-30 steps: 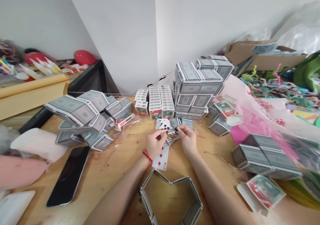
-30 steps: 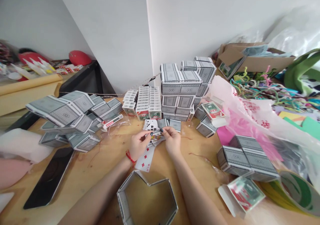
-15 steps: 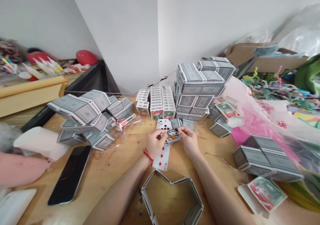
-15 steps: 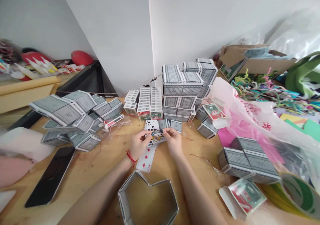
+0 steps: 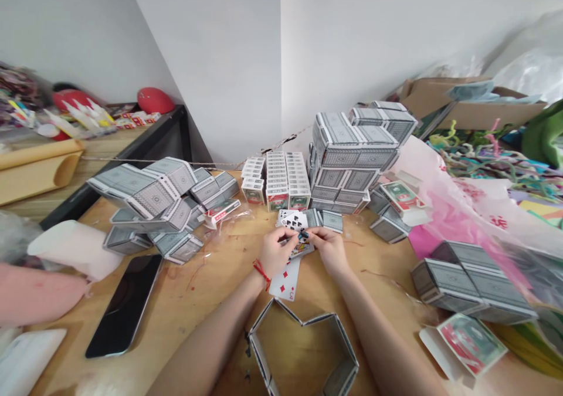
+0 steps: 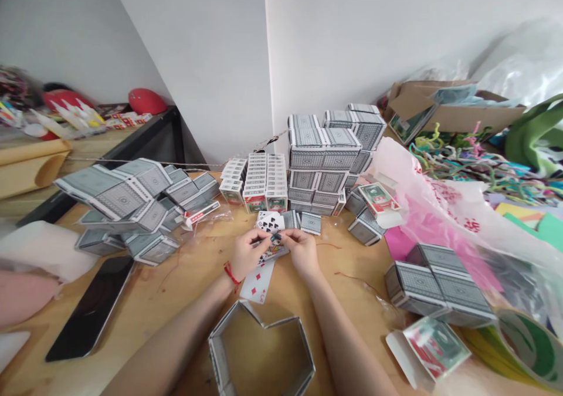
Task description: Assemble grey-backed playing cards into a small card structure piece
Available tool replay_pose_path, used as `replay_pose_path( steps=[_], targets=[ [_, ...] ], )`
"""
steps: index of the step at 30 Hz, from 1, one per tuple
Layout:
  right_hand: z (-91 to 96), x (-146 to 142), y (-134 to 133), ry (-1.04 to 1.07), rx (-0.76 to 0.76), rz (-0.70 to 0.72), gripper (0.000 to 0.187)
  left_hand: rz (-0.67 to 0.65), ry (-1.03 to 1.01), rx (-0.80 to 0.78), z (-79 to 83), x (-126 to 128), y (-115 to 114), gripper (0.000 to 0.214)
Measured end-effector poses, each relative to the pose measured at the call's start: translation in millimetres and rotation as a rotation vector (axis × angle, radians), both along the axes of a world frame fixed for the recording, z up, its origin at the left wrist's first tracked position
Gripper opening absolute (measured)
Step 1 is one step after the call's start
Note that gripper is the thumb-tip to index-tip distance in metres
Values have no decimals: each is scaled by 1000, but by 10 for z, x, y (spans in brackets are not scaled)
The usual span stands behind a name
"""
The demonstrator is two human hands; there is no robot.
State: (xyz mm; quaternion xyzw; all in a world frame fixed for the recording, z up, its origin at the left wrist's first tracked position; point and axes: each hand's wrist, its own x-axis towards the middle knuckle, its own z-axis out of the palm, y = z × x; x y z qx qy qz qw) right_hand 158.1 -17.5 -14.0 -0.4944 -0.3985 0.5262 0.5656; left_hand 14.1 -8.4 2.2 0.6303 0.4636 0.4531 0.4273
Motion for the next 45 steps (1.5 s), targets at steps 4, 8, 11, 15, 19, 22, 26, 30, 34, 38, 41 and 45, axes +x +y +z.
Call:
replay_pose_path(
  steps=[4,8,11,15,19,22,26,30,34,38,41,45],
  targets=[
    [29,0,-13,-34,14,30,15,55,14,10,13,25,-11,12],
    [65,11,-24,-56,28,61,15,75,18,0,15,25,-7,11],
    [66,20,-24,-94,50,74,15,80,32,15,13,23,-8,11],
    [41,7,-34,-186,111,48,11,77,77,62,-14,22,-18,10],
    [26,-36,-59,-355,238,-52,8,70,140,102,-49,18,-14,10],
    [37,-54,-60,-342,247,-64,9,76,134,103,-56,17,-1,12],
    [57,-31,-30,-159,126,-25,17,97,56,48,-68,16,8,15],
    [63,0,-5,-53,53,-83,26,158,19,6,-118,9,10,17],
    [73,-8,-8,-90,93,-64,27,171,-2,12,-135,1,19,16],
    [89,-49,-41,-184,130,-69,23,160,25,33,-88,15,-1,13],
    [109,-87,-77,-264,143,-85,22,91,41,74,-56,37,-47,13],
    [129,-108,-97,-318,135,-122,23,102,82,117,-45,50,-99,15]
  ],
)
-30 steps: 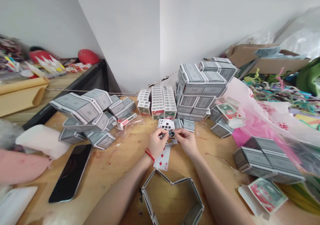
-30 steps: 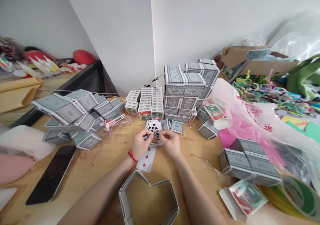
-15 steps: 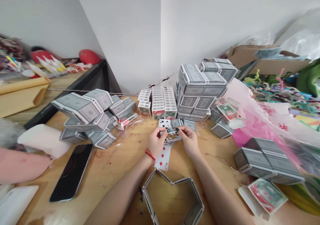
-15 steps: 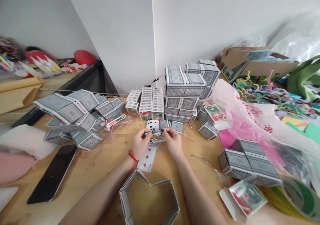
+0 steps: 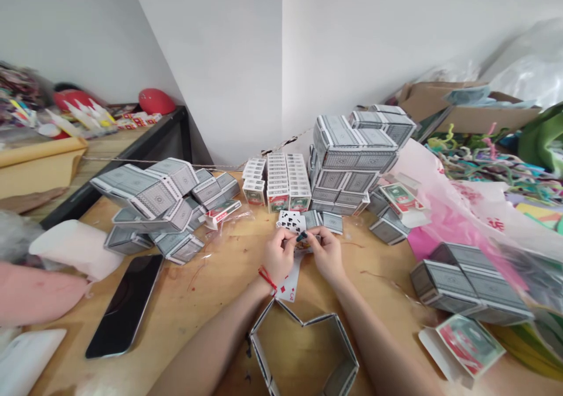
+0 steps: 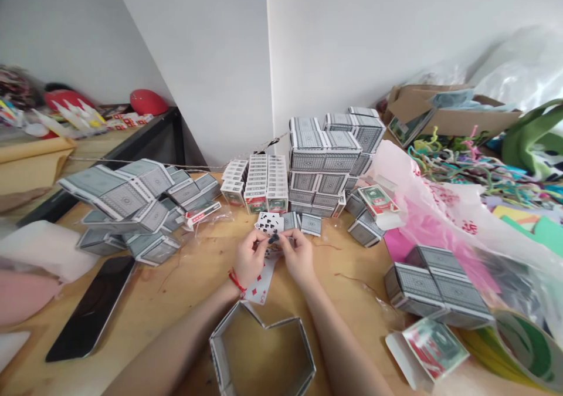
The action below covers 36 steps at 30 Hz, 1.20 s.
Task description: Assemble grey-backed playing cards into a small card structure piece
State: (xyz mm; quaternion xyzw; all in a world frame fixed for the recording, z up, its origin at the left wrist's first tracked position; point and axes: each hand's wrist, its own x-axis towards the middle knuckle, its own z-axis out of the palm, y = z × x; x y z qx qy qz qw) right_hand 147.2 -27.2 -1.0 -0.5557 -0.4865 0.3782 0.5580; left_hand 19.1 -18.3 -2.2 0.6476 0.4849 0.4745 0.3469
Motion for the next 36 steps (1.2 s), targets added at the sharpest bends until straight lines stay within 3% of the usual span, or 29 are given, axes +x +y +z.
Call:
replay_pose_path(
  steps=[5,12,21,27,31,36],
  targets=[
    [-10,-3,9,-20,-6,12,23,16,21,38,-1,-3,-8,17],
    [-2,-87,-54,-5,34,-150,26,2,8,62,33,6,4,15],
    [-35,19,15,171,-62,-106,32,5,-56,-34,-8,42,12,18],
    [-109,25,64,298,-179,71,34,112,-150,-108,-2,-4,57,16],
    [-125,7,81,340,-157,163,30,211,-231,-152,-2,-42,129,16],
    [-141,40,101,408,-135,19,21,61,-482,-301,-5,-37,186,28]
  ],
)
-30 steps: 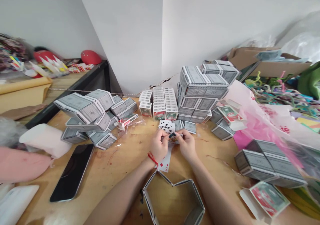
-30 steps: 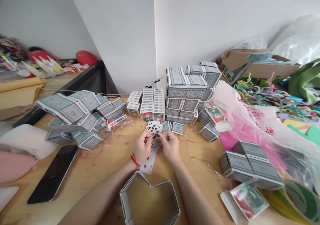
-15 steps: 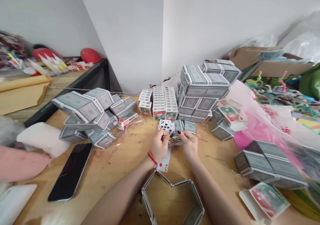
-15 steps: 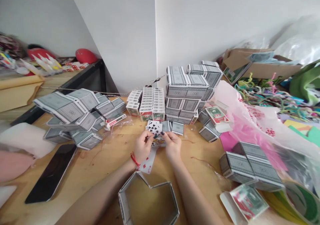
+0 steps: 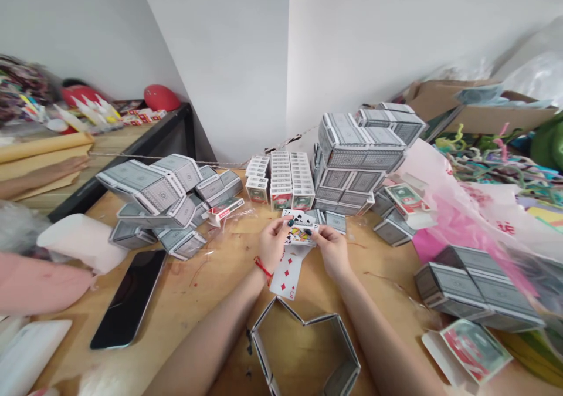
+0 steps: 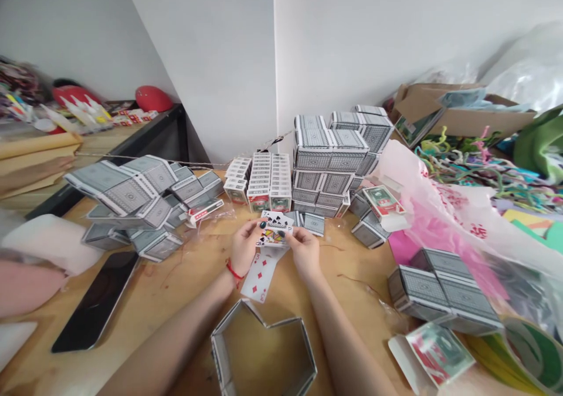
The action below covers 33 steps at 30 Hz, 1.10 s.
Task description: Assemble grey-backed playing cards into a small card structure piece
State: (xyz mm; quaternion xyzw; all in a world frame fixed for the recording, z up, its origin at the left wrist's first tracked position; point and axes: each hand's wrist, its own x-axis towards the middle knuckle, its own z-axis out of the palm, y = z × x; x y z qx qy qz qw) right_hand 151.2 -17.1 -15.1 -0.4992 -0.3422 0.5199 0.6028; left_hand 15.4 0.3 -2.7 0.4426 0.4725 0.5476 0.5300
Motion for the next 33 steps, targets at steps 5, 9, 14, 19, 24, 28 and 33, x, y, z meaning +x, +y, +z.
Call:
replay_pose_path(
  steps=[5,9,14,19,24,28,33],
  targets=[
    [17,32,15,46,-23,-46,21,-179,-94,-32,-12,-23,-5,26],
    [20,45,20,33,-14,-2,21,-142,-25,-15,-6,-39,-10,22],
    [27,85,33,-66,12,87,41,-114,63,38,1,3,-19,24],
    [35,95,42,-139,-46,62,25,-90,72,71,-22,29,-20,27],
    [7,86,63,47,-48,-25,26,-73,-93,-10,3,-6,-1,40],
    [-16,74,70,65,-26,-64,25,-198,-21,13,12,23,-40,34],
    [31,53,36,-28,14,30,21,-138,158,61,-15,53,-58,23]
  ],
)
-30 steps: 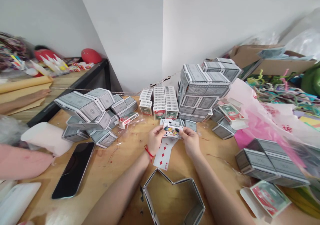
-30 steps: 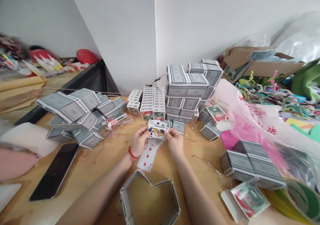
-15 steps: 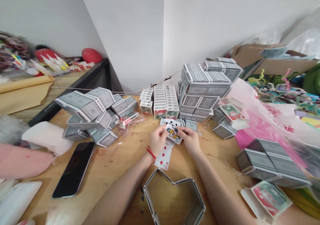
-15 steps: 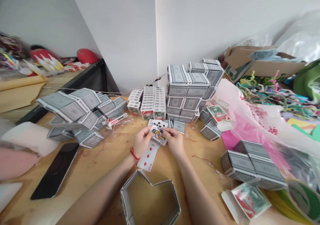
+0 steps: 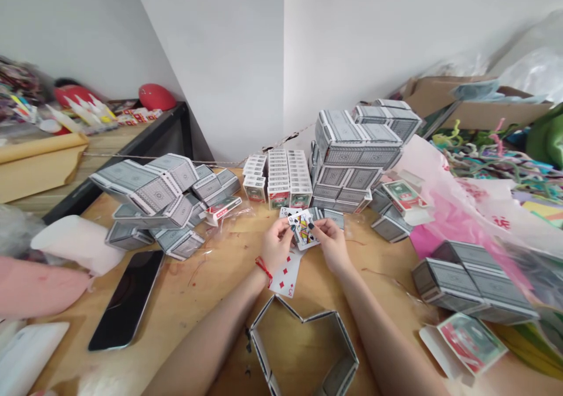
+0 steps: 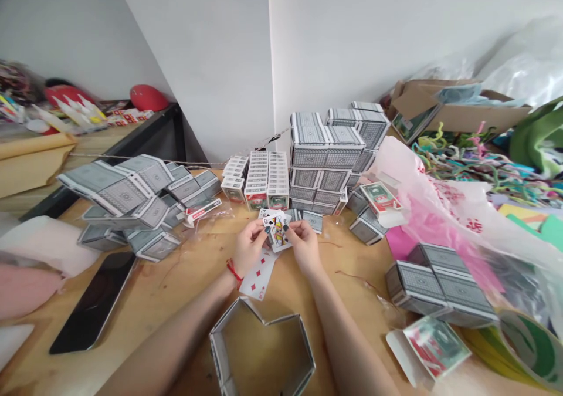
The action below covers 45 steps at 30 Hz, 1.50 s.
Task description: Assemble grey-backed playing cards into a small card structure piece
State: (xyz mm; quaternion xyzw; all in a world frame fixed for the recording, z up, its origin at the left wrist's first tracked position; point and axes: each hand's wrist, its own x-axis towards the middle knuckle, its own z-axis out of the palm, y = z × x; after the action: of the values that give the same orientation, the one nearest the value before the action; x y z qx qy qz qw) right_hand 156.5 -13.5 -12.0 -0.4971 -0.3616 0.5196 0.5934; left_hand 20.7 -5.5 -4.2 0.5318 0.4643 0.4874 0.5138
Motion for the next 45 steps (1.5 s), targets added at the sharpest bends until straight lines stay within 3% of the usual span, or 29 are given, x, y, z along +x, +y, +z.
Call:
replay_pose_path(
  steps=[8,45],
  targets=[
    [67,3,-29,-91,28,110,49,5,66,91,4,-44,8,36],
    [61,-23,-33,-41,-14,121,44,33,44,81,-29,-41,5,30]
  ],
)
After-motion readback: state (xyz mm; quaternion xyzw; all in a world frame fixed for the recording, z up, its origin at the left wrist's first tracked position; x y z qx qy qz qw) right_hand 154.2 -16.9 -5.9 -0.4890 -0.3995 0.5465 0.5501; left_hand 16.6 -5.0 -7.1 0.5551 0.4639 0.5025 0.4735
